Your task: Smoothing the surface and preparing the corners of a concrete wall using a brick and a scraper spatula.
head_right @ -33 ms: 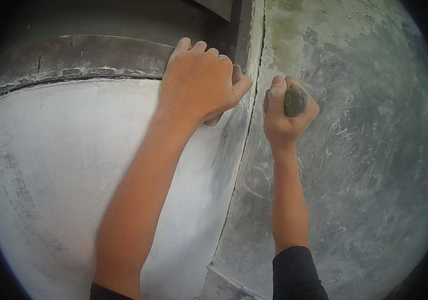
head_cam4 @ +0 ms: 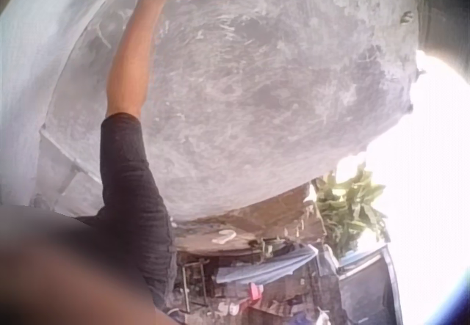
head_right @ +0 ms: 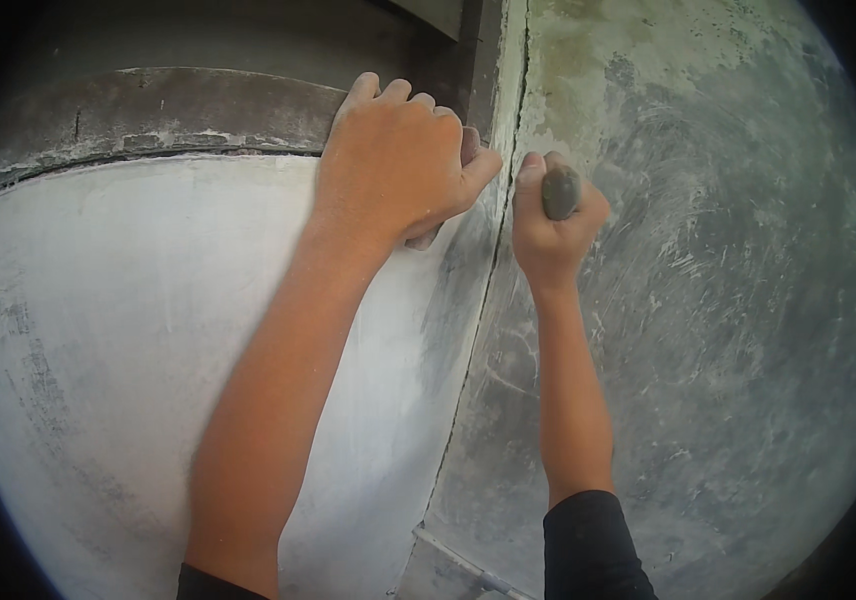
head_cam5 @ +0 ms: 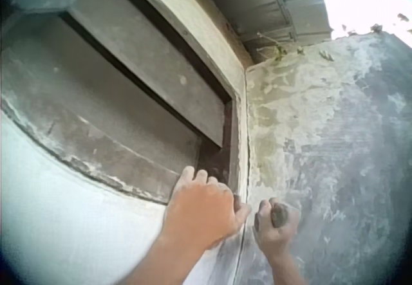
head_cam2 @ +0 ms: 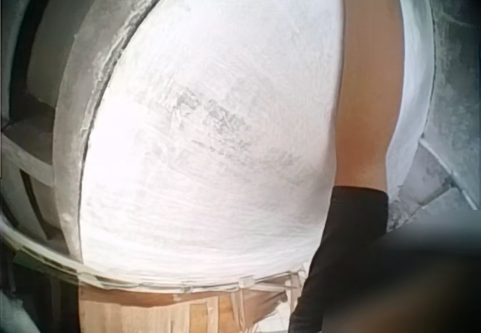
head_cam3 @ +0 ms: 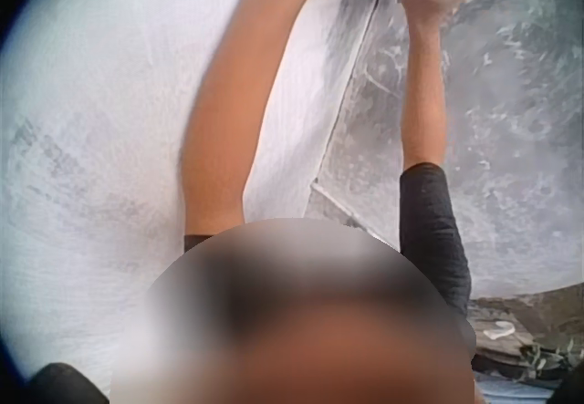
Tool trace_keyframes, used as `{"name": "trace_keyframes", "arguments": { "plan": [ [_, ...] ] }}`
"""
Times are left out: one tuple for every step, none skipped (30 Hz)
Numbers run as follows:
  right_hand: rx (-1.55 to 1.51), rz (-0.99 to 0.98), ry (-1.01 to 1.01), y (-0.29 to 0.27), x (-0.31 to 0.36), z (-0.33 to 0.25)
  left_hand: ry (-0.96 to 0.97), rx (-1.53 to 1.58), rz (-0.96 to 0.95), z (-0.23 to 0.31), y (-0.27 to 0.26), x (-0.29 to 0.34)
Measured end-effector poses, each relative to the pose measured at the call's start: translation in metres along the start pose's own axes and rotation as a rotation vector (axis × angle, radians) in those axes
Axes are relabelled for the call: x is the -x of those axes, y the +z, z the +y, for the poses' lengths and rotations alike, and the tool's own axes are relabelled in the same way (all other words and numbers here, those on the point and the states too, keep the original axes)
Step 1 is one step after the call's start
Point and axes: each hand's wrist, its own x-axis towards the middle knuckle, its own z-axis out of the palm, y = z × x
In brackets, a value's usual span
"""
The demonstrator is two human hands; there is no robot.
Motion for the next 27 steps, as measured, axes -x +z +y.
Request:
{"name": "trace_keyframes", "arguments": {
  "plan": [
    [0.153, -0.039, -0.055, -0.005, 0.005, 0.028, 0.007, 0.031, -0.017, 0.002, -0.001, 0.000],
    [0.288, -0.077, -0.113, 0.008, 0.004, 0.033, 0.007, 0.021, -0.014, 0.001, -0.002, -0.001],
    [0.299, -0.094, -0.189, 0.006, 0.007, 0.027, -0.008, 0.014, -0.034, 0.003, -0.001, 0.000],
    [0.290, -0.094, -0.191, 0.003, 0.010, 0.019, -0.023, 0.007, -0.055, 0.002, 0.000, -0.001],
    [0.142, -0.038, -0.084, 0.002, 0.013, -0.001, -0.029, 0.005, -0.061, 0.004, 0.000, -0.001],
    [-0.004, 0.018, 0.024, 0.001, 0.015, -0.010, -0.012, 0.007, -0.033, 0.003, 0.002, -0.003],
    [0.156, 0.036, -0.039, 0.001, 0.012, 0.018, 0.004, 0.009, -0.007, 0.003, 0.003, -0.002],
    [0.270, 0.012, -0.081, 0.007, 0.008, 0.026, 0.003, 0.010, -0.009, 0.002, 0.002, -0.001],
    [0.251, 0.005, -0.086, 0.004, 0.008, 0.024, 0.004, 0.001, -0.010, 0.002, 0.001, -0.001],
    [0.233, -0.002, -0.091, 0.000, 0.009, 0.020, 0.005, -0.007, -0.011, 0.001, 0.001, 0.000],
    [0.227, -0.004, -0.086, 0.000, 0.009, 0.012, 0.002, -0.012, -0.016, 0.001, 0.003, 0.000],
    [0.120, 0.031, -0.042, 0.000, 0.009, 0.004, 0.005, -0.035, -0.007, 0.002, 0.005, 0.000],
    [0.012, 0.067, 0.002, -0.001, 0.010, 0.002, 0.009, -0.057, 0.002, 0.002, 0.006, 0.000],
    [0.101, 0.060, -0.026, -0.008, 0.010, 0.027, 0.010, -0.034, -0.001, 0.009, 0.007, -0.001],
    [0.172, 0.029, -0.077, -0.009, 0.010, 0.032, 0.008, -0.025, -0.018, 0.005, 0.004, -0.001],
    [0.242, -0.003, -0.129, -0.010, 0.010, 0.034, 0.005, -0.016, -0.035, 0.003, 0.001, -0.001],
    [0.237, 0.000, -0.128, -0.007, 0.010, 0.023, 0.007, -0.021, -0.036, 0.002, 0.003, -0.001],
    [0.088, 0.022, -0.098, -0.002, 0.013, 0.002, 0.004, -0.059, -0.030, 0.000, 0.005, 0.001],
    [-0.045, 0.041, -0.076, -0.003, 0.013, -0.011, 0.001, -0.081, -0.014, 0.003, 0.005, 0.000],
    [-0.031, 0.038, -0.069, -0.007, 0.013, -0.001, -0.001, -0.067, -0.019, 0.006, 0.003, 0.000],
    [0.154, 0.009, -0.109, -0.008, 0.012, 0.021, 0.012, -0.033, -0.017, 0.005, 0.002, 0.000],
    [0.332, -0.021, -0.155, -0.007, 0.011, 0.035, 0.024, -0.007, -0.009, 0.004, 0.003, -0.001],
    [0.341, -0.029, -0.230, -0.005, 0.011, 0.025, 0.022, -0.014, -0.007, 0.001, 0.006, -0.001],
    [0.332, -0.032, -0.227, -0.002, 0.013, 0.011, 0.021, -0.040, 0.024, 0.001, 0.009, 0.001],
    [0.123, 0.006, -0.147, 0.002, 0.015, -0.002, 0.019, -0.066, 0.055, -0.001, 0.011, 0.004],
    [-0.063, 0.041, -0.066, -0.001, 0.015, -0.012, 0.012, -0.050, 0.055, 0.001, 0.009, 0.003],
    [0.066, 0.078, -0.070, 0.004, 0.014, 0.011, 0.012, -0.032, 0.014, 0.001, 0.005, 0.000]
  ]
}}
